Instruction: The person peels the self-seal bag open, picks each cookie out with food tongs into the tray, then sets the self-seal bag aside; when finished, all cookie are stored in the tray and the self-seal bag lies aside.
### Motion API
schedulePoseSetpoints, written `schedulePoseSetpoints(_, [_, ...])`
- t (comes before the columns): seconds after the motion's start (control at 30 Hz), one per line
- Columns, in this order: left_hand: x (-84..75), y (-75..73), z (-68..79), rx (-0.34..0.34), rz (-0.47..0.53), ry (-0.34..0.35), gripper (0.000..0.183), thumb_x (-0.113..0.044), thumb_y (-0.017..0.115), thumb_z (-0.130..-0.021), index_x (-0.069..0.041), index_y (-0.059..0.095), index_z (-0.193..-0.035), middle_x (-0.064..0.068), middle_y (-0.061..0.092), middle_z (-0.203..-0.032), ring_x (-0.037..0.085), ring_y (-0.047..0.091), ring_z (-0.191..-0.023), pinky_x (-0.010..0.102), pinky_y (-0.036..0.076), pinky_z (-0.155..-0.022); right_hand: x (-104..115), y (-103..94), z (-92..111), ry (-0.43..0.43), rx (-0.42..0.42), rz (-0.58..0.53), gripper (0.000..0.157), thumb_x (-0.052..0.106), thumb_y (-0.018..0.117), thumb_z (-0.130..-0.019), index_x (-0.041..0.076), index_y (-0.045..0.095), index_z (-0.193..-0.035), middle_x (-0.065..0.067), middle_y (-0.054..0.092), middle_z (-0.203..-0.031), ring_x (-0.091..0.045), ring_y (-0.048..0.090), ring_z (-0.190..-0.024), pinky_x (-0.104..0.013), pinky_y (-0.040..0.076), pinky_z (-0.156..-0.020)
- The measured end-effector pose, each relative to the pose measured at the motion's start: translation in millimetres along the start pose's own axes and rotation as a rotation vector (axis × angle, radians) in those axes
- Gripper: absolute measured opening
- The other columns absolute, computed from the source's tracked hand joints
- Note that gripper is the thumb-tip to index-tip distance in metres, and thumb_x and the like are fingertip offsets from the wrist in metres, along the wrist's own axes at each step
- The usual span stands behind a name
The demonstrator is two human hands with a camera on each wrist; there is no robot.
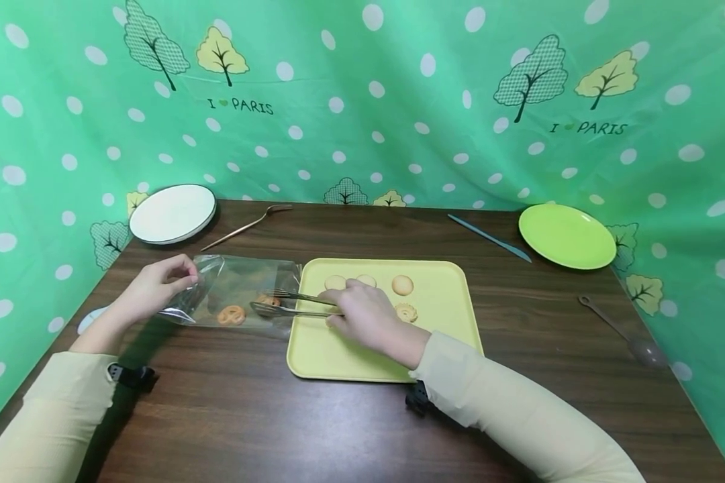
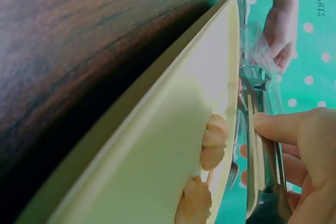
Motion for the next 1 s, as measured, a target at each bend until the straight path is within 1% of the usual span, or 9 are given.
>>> schedulePoseSetpoints(0.13, [-1.0,-1.2,1.0,0.003,0.001,-0.005,0.008,-0.016,0.058,-0.095,-0.008,0.057,-0.096,0.011,0.063,-0.1,0.031,0.057,-0.105,0.049,0.042,-0.087,-0.1,0.9,-2.4,0.014,0.021,0.014,0.039,0.029,0.075,-0.08,0.023,0.066,-0.118,0.001,0.069,-0.097,-0.013,0.05,-0.075,-0.028,0.04,-0.056])
schedulePoseSetpoints(0.33, [-1.6,-0.2,0.0,0.007,0.01,-0.005,0.008,-0.016,0.058,-0.094,-0.008,0.058,-0.096,0.011,0.063,-0.1,0.032,0.057,-0.106,0.049,0.042,-0.088,7.2,2.3,-9.6,0.025,0.062,0.052,0.038,0.031,0.073,-0.082,0.023,0.066,-0.119,0.001,0.069,-0.102,-0.015,0.056,-0.083,-0.032,0.044,-0.061])
schedulePoseSetpoints(0.57, [-1.2,0.2,-1.2,0.002,0.004,0.007,0.009,-0.016,0.058,-0.095,-0.008,0.058,-0.095,0.011,0.063,-0.099,0.031,0.057,-0.104,0.049,0.042,-0.088,10.7,8.5,-10.6,0.017,0.051,0.073,0.037,0.029,0.072,-0.083,0.024,0.065,-0.119,0.001,0.069,-0.106,-0.017,0.058,-0.088,-0.034,0.047,-0.061])
schedulePoseSetpoints(0.7, [-1.3,-0.6,0.1,0.003,0.007,0.002,0.01,-0.017,0.058,-0.095,-0.007,0.058,-0.096,0.01,0.063,-0.1,0.029,0.057,-0.104,0.05,0.042,-0.089,9.4,10.0,-8.4,0.01,0.026,0.056,0.036,0.028,0.072,-0.083,0.024,0.066,-0.118,0.002,0.07,-0.103,-0.017,0.057,-0.085,-0.034,0.046,-0.061])
schedulePoseSetpoints(0.8, [-1.3,-1.0,0.7,0.004,0.008,-0.003,0.009,-0.016,0.058,-0.095,-0.007,0.058,-0.096,0.011,0.063,-0.1,0.029,0.057,-0.104,0.051,0.042,-0.09,7.5,7.3,-5.5,0.009,0.015,0.038,0.036,0.027,0.072,-0.083,0.024,0.066,-0.118,0.002,0.07,-0.1,-0.015,0.055,-0.081,-0.032,0.044,-0.059])
schedulePoseSetpoints(0.9, [-1.3,-1.0,0.5,0.001,0.003,-0.002,0.007,-0.015,0.058,-0.094,-0.008,0.057,-0.095,0.011,0.063,-0.099,0.029,0.057,-0.103,0.05,0.043,-0.089,4.7,0.3,-0.4,0.01,-0.006,0.016,0.037,0.027,0.074,-0.081,0.022,0.066,-0.118,0.001,0.07,-0.097,-0.014,0.051,-0.075,-0.028,0.04,-0.056])
schedulePoseSetpoints(1.0, [-1.7,-0.6,-0.2,-0.001,0.003,0.003,0.006,-0.014,0.058,-0.094,-0.008,0.058,-0.095,0.011,0.064,-0.099,0.029,0.057,-0.102,0.048,0.043,-0.087,0.3,-9.1,9.2,0.016,-0.04,0.004,0.039,0.026,0.075,-0.08,0.02,0.067,-0.117,0.001,0.068,-0.091,-0.012,0.045,-0.069,-0.025,0.035,-0.052])
Point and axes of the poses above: each hand's wrist, its own z-axis away from the middle knuckle, its own y-axis out of the palm, x = y × z, the point moved 1 cm from there along -z, towards the middle knuckle
